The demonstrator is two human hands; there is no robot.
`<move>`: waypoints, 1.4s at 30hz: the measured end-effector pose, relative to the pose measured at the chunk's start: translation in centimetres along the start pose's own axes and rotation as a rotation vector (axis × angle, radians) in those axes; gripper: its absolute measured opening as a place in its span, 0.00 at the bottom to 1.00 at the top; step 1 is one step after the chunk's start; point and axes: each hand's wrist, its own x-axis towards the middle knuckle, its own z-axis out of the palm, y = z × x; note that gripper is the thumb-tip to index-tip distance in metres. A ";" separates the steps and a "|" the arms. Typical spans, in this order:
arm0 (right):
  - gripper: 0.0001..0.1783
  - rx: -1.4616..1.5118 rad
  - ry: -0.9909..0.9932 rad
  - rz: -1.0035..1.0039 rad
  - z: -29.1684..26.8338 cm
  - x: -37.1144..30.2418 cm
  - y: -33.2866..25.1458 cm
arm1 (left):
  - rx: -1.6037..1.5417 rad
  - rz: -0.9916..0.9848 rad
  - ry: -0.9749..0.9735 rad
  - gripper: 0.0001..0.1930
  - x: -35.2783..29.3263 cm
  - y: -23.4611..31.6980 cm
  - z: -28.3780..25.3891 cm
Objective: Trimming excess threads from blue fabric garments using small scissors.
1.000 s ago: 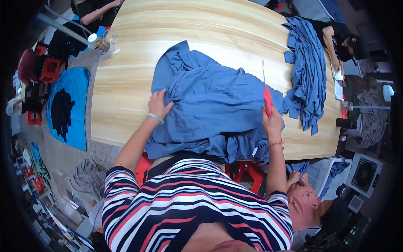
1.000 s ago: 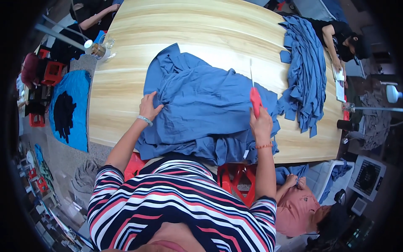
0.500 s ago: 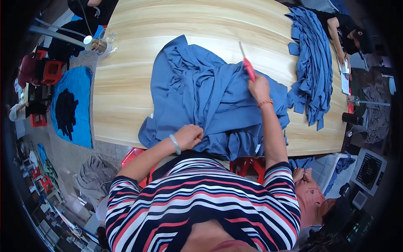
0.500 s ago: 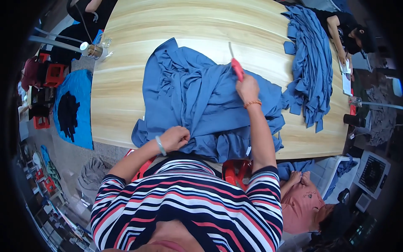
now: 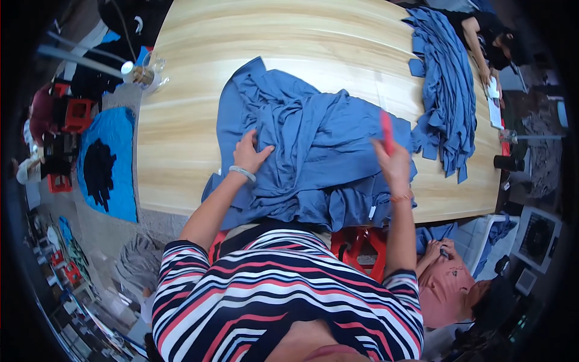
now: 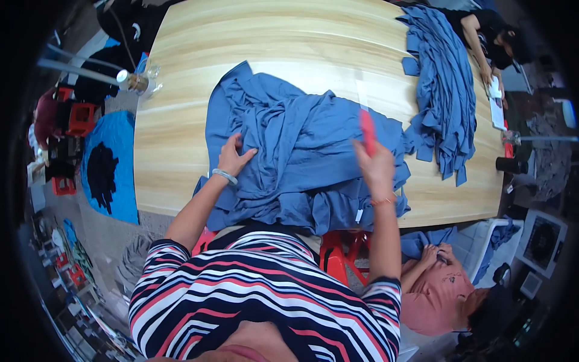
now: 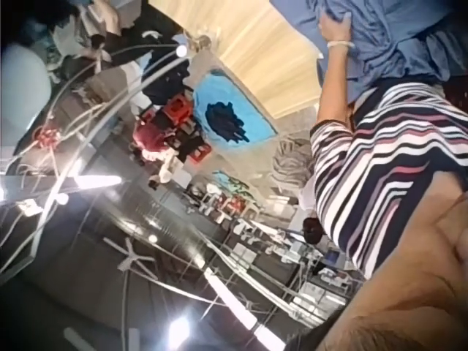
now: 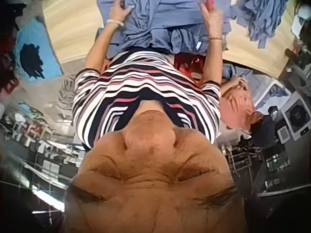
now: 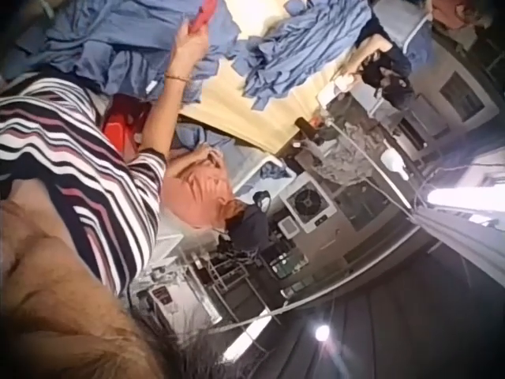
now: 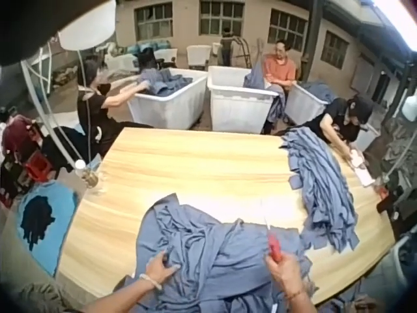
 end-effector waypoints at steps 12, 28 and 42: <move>0.15 -0.205 -0.046 -0.122 6.2 6.1 -0.1 | -0.233 0.369 -0.598 0.07 -4.4 6.1 -4.7; 0.15 -0.570 0.141 0.111 -3.2 -8.3 8.7 | -0.114 0.004 -0.597 0.24 -3.2 0.7 0.5; 0.11 -0.205 0.115 -0.238 1.4 -11.1 2.7 | -0.314 0.268 -0.783 0.07 -12.9 0.7 -10.9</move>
